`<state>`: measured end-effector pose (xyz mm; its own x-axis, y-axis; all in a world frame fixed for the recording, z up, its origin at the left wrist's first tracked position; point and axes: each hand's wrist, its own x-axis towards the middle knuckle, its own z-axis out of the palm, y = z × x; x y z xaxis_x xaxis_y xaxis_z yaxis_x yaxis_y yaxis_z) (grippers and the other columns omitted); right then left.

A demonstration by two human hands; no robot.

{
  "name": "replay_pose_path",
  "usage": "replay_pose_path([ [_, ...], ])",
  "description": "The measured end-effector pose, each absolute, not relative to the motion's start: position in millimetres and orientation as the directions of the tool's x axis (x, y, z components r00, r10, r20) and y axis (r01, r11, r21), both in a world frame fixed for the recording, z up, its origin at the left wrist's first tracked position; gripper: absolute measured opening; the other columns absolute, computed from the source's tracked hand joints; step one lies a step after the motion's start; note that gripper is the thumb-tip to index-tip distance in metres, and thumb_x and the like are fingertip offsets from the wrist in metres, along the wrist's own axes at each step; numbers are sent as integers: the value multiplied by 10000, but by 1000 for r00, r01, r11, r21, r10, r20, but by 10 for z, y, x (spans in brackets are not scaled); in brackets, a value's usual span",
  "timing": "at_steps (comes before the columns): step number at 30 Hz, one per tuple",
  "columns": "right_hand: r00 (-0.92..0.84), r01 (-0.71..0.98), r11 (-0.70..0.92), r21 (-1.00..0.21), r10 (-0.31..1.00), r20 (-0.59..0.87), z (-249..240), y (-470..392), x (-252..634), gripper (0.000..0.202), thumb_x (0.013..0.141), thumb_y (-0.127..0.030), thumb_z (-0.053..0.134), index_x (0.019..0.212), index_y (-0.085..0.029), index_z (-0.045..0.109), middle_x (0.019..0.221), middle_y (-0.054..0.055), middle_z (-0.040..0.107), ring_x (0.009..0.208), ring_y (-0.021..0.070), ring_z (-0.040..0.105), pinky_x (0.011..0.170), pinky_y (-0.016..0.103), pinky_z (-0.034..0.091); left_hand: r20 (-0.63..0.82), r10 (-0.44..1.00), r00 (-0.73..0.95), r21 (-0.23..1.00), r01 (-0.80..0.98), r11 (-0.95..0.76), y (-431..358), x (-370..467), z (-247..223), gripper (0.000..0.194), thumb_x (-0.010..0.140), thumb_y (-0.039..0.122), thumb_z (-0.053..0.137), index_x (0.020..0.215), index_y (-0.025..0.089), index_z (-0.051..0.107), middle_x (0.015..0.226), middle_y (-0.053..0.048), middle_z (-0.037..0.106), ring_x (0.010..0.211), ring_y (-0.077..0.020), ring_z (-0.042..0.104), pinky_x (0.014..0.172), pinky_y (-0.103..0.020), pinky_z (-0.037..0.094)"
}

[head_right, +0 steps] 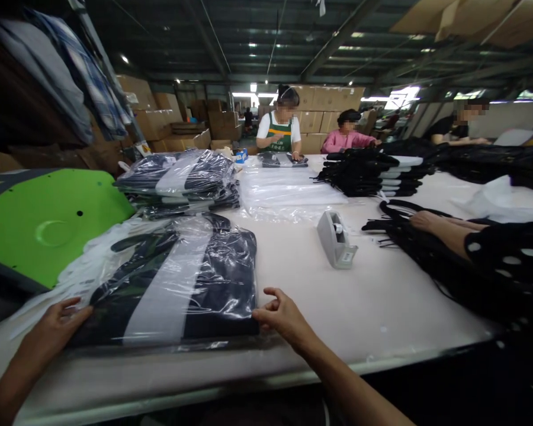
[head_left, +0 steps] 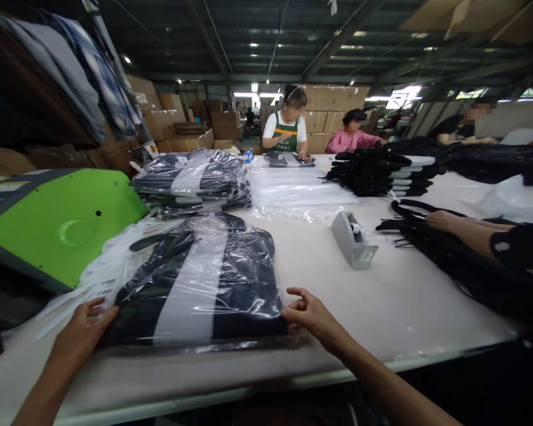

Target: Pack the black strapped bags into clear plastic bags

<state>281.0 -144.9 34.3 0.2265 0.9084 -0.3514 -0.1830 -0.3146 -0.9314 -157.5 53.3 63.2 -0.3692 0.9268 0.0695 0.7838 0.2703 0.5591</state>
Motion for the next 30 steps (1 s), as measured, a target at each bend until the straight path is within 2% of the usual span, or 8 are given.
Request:
replay_pose_path([
  [3, 189, -192, -339, -921, 908, -374, 355, -1442, 2811, 742, 623, -335, 862, 1237, -156, 487, 684, -66, 632, 619, 143, 644, 608, 272, 529, 308, 928, -210, 404, 912, 72, 304, -1533, 587, 394, 805, 423, 574, 1137, 212, 572, 1420, -93, 588, 1275, -318, 555, 1038, -402, 418],
  [6, 91, -327, -384, -864, 897, -433, 353, -1453, 2793, 691, 620, -323, 865, 1184, -153, 504, 758, -9, 685, 690, 163, 684, 659, 291, 551, 436, 871, -225, 480, 877, -13, -221, -1144, 573, 332, 832, 493, 524, 1065, 277, 622, 1273, -11, 673, 1198, -298, 594, 1024, -401, 430],
  [8, 19, -415, -389, -822, 900, -435, 349, -1487, 2758, 650, 601, -282, 877, 1131, -152, 523, 817, 18, 705, 715, 156, 690, 692, 288, 551, 105, 977, -187, 707, 705, 59, -668, -765, 469, 313, 740, 557, 617, 838, 264, 672, 809, 3, 732, 805, -257, 672, 786, -350, 504],
  [10, -5, -471, -335, -816, 926, -377, 353, -1536, 2692, 639, 579, -220, 884, 1114, -161, 538, 858, 22, 708, 742, 151, 693, 722, 283, 548, -237, 960, 147, 878, 456, 147, -1104, -381, 295, 458, 727, 669, 642, 679, 214, 655, 557, -19, 634, 565, -206, 595, 596, -308, 475],
  [15, -53, -396, -155, -905, 988, -145, 367, -1621, 2415, 564, 671, -190, 815, 1166, -200, 546, 974, 29, 685, 892, 180, 696, 845, 341, 555, -450, 845, 287, 869, -75, 489, -1678, 246, 54, 712, 538, 636, 874, 1043, 164, 704, 935, -141, 749, 705, -246, 698, 547, -304, 518],
  [19, -125, 110, 153, -982, 982, 139, 328, -1566, 2273, 466, 778, -137, 681, 1225, -219, 578, 959, 23, 663, 831, 157, 655, 791, 321, 551, -434, 895, 106, 820, -366, 441, -1641, 425, 142, 653, 542, 478, 929, 1056, 154, 686, 1151, -161, 714, 984, -309, 705, 742, -368, 585],
  [24, -355, 578, 625, -524, 772, 528, 505, -1385, 2322, 356, 829, -215, 717, 1178, -242, 651, 1051, 76, 657, 956, 222, 612, 862, 394, 529, -311, 948, -64, 861, -443, 252, -1628, 557, 82, 732, 493, 355, 951, 1140, 183, 655, 1126, -115, 741, 1050, -288, 692, 854, -329, 547],
  [30, -640, 468, 857, -218, 498, 585, 738, -1166, 2230, 315, 865, -212, 641, 1178, -209, 612, 1179, 103, 682, 1085, 217, 624, 952, 358, 516, -210, 955, -211, 895, -434, 101, -1600, 611, 75, 663, 429, 314, 963, 1011, 190, 670, 1025, -75, 754, 1000, -266, 698, 919, -335, 523],
])
